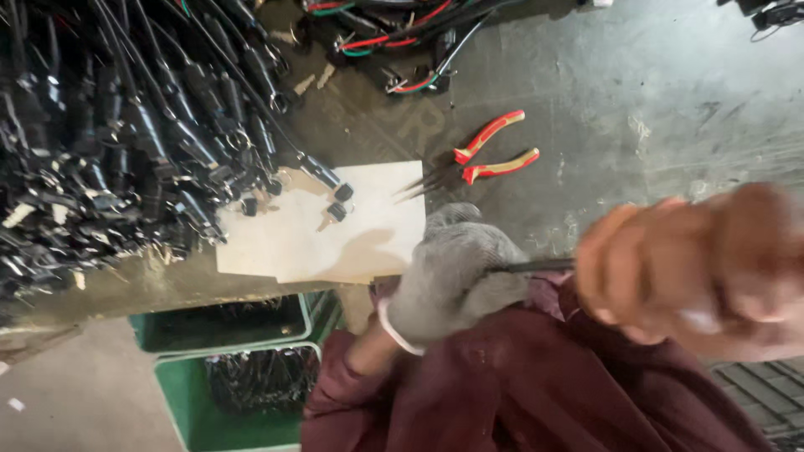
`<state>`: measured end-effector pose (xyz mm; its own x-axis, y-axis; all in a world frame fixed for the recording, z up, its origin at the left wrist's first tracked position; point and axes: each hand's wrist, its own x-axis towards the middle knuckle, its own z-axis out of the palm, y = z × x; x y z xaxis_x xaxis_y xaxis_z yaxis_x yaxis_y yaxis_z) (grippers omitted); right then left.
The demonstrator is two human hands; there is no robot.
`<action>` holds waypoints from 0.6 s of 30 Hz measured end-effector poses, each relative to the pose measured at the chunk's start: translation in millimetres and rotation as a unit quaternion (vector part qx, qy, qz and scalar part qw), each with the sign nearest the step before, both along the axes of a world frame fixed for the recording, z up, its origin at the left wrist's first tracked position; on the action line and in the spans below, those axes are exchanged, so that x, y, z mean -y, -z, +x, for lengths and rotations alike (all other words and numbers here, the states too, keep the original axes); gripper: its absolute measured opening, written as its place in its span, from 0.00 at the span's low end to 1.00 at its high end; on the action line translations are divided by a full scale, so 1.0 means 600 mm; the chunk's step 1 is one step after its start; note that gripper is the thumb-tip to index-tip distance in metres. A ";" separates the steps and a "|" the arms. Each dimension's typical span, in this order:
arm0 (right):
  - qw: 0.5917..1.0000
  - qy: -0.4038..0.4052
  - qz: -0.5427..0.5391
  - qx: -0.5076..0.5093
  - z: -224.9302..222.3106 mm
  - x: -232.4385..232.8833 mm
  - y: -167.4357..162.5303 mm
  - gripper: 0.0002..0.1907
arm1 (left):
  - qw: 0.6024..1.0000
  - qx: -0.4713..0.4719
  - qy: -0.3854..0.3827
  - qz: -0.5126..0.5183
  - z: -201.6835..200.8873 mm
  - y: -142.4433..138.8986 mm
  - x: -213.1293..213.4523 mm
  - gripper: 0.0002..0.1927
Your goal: The person repeatedly picks up black cables with keys, uses red-handled pliers to crimp a small metal ring onto the cable end, and places the finished unit on the table. The process is repeated for multiple cables.
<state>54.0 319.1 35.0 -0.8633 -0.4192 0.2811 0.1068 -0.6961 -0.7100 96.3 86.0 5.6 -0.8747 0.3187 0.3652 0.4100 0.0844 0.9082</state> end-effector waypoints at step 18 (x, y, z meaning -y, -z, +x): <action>0.910 0.119 0.396 -0.023 0.046 0.137 0.173 0.32 | 0.904 0.256 -0.210 0.271 0.024 0.056 0.037 0.12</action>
